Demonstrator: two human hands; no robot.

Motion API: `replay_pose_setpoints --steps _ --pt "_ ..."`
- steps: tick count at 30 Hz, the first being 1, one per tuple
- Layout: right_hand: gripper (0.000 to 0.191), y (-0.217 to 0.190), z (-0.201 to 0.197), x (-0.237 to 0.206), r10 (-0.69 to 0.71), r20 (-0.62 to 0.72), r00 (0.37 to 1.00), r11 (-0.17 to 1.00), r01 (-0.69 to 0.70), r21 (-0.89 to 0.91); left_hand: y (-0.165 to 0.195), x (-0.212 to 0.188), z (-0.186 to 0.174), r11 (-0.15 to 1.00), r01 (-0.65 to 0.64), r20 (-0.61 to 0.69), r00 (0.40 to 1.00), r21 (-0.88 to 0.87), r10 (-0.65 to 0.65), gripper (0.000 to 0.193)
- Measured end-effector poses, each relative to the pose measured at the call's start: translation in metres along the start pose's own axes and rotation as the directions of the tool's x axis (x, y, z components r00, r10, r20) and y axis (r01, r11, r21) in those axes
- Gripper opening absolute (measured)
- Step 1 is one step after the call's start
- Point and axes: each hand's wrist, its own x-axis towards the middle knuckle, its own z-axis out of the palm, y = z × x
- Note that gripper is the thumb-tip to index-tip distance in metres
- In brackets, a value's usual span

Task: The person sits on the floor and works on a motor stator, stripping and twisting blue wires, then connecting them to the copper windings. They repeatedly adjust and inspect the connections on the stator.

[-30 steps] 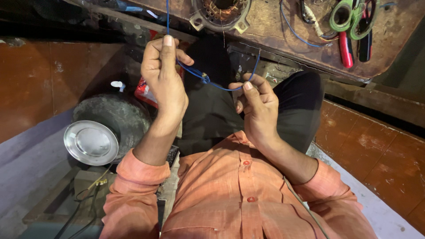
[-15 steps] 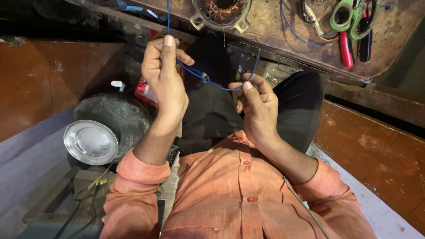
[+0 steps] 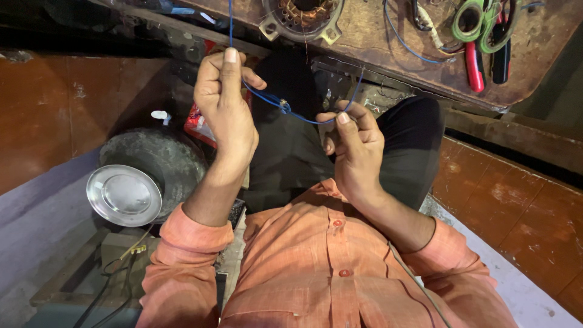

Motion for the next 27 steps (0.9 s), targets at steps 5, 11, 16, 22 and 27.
replay_pose_setpoints --steps 5,11,16,22,27 --pt "0.02 0.0 -0.002 0.0 0.018 0.001 1.0 1.0 -0.018 0.006 -0.001 0.0 0.001 1.0 0.01 -0.006 1.0 -0.011 -0.01 0.02" --pt "0.018 0.001 -0.003 0.003 0.06 0.017 0.998 0.998 -0.061 0.011 0.0 0.0 0.002 1.0 -0.001 -0.008 1.0 -0.021 0.001 0.019" --pt "0.018 -0.003 0.005 -0.002 -0.031 0.044 0.999 0.992 0.036 -0.119 0.0 -0.001 0.001 1.0 0.001 -0.002 1.0 -0.021 -0.001 0.019" --pt "0.025 -0.012 0.019 -0.012 -0.14 0.192 0.971 0.869 0.214 -0.446 -0.001 -0.002 0.003 1.0 -0.005 -0.005 1.0 -0.018 0.005 0.021" --pt "0.03 -0.008 0.026 -0.005 -0.006 0.207 0.978 0.861 0.11 -0.497 0.001 -0.003 0.003 1.0 0.011 -0.008 1.0 -0.026 -0.012 0.021"
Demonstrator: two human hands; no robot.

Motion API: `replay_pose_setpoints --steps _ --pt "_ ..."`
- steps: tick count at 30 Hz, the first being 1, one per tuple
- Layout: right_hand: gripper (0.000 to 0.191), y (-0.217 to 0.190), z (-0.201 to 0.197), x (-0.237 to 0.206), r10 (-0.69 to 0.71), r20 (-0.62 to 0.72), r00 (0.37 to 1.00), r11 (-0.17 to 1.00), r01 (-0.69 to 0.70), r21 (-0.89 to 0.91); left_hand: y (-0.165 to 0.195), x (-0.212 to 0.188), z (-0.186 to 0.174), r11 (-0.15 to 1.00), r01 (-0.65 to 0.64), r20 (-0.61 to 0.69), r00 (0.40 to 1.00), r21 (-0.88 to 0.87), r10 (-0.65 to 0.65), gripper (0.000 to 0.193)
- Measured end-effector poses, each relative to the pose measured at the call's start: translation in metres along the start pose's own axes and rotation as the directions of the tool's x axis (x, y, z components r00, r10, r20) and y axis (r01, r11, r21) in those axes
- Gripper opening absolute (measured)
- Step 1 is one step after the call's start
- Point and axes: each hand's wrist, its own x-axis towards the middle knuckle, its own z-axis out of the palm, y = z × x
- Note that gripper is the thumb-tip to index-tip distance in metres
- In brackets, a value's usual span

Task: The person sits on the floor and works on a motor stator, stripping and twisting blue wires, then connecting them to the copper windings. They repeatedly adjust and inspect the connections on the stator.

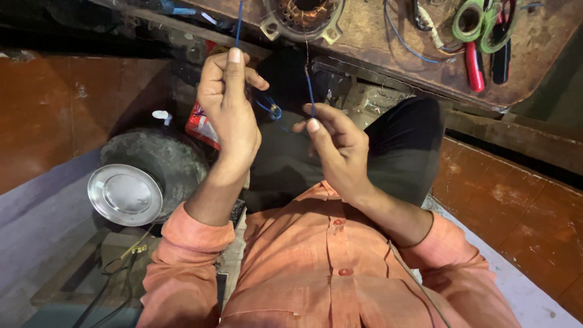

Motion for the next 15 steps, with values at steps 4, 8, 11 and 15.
replay_pose_setpoints --steps 4,8,11,15 --pt "0.031 0.004 0.0035 0.0039 0.001 0.0 1.0 0.999 -0.002 0.044 0.0008 0.002 -0.0018 1.0 -0.005 -0.009 1.0 0.013 0.005 0.02" --pt "0.031 0.0055 0.0028 0.0064 0.008 -0.009 1.0 0.999 -0.007 0.051 0.001 0.0018 -0.0012 1.0 0.013 -0.016 1.0 0.014 -0.013 0.021" --pt "0.031 0.0054 0.0023 0.0075 0.019 -0.015 1.0 0.998 -0.018 0.057 0.0025 -0.0004 -0.0014 0.999 0.032 -0.017 0.999 0.015 -0.032 0.021" --pt "0.03 0.0052 0.0035 0.0083 0.01 -0.018 1.0 0.999 -0.009 0.049 0.0028 0.0 -0.0033 1.0 0.027 -0.025 0.999 -0.001 -0.027 0.02"
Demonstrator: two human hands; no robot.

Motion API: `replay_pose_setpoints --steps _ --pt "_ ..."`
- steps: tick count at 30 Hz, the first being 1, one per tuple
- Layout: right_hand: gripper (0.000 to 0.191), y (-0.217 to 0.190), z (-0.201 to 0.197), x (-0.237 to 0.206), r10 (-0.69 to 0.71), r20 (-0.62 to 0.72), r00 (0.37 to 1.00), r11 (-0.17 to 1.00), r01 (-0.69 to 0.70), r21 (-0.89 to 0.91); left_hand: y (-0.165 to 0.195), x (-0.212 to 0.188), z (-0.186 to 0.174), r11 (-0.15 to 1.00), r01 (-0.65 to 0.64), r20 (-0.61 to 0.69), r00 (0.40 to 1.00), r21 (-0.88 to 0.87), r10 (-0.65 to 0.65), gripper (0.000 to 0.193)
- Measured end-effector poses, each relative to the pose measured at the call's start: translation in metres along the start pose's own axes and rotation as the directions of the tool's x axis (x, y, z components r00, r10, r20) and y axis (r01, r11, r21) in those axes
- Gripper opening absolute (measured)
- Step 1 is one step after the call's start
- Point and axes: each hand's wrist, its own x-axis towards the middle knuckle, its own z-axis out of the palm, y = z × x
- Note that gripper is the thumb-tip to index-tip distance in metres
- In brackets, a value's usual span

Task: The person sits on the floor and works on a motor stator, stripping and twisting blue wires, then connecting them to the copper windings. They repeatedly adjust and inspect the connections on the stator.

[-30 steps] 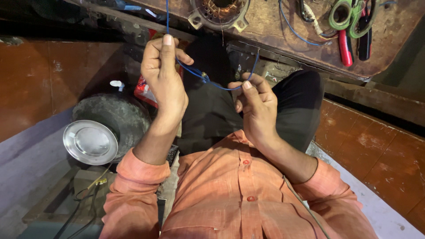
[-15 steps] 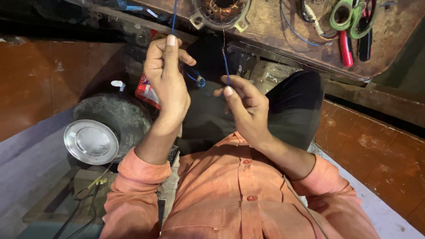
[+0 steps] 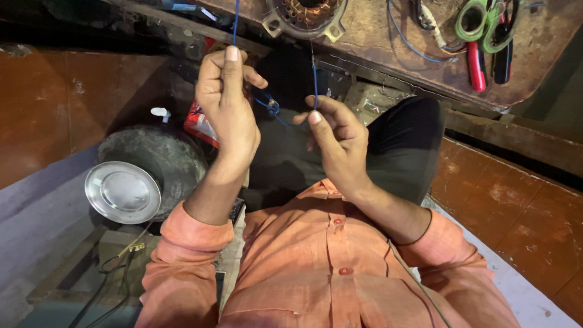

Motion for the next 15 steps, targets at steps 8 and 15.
replay_pose_setpoints --steps 8,15 --pt "0.023 -0.017 0.01 -0.013 -0.263 0.085 0.961 0.915 0.276 -0.295 0.009 -0.029 -0.008 0.99 -0.114 -0.078 0.991 -0.081 0.108 0.017" --pt "0.029 -0.047 0.04 0.006 -0.59 0.511 0.626 0.456 0.78 -0.429 0.028 -0.07 -0.012 0.996 -0.03 0.051 0.998 -0.085 0.034 0.018"
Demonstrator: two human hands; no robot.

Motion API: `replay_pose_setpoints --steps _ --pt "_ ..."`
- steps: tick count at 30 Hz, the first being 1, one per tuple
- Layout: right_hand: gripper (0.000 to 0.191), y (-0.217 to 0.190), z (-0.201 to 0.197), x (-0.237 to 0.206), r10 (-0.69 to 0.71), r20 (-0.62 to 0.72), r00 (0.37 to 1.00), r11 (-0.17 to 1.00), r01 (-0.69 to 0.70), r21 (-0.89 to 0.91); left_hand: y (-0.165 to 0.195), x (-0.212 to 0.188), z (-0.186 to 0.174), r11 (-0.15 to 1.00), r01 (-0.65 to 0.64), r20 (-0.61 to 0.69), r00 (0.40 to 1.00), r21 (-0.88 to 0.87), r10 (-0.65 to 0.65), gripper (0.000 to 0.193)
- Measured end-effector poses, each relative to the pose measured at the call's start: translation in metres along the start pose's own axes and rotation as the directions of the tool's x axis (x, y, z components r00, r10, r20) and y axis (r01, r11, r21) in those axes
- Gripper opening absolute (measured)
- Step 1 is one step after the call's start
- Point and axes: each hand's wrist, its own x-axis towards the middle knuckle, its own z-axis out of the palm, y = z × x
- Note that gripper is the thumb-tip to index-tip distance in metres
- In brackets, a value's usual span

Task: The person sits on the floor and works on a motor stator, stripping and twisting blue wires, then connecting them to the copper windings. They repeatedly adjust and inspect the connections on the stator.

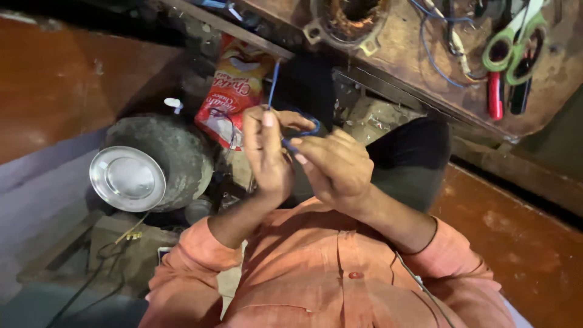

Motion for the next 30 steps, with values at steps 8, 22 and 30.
replay_pose_setpoints --steps 8,22,30 --pt "0.034 -0.005 0.01 0.033 0.001 0.088 0.996 0.989 0.013 -0.15 0.001 0.025 -0.036 0.952 -0.002 -0.132 0.99 -0.307 -0.04 0.026" --pt "0.049 0.072 -0.004 0.065 0.208 0.071 0.976 0.735 -0.108 -0.67 0.061 0.034 -0.068 0.906 -0.159 -0.243 0.968 -0.392 0.065 0.028" --pt "0.055 -0.007 -0.093 0.048 0.122 0.037 0.992 0.988 -0.118 -0.098 0.079 0.014 -0.049 0.905 -0.208 -0.309 0.947 -0.371 0.091 0.028"
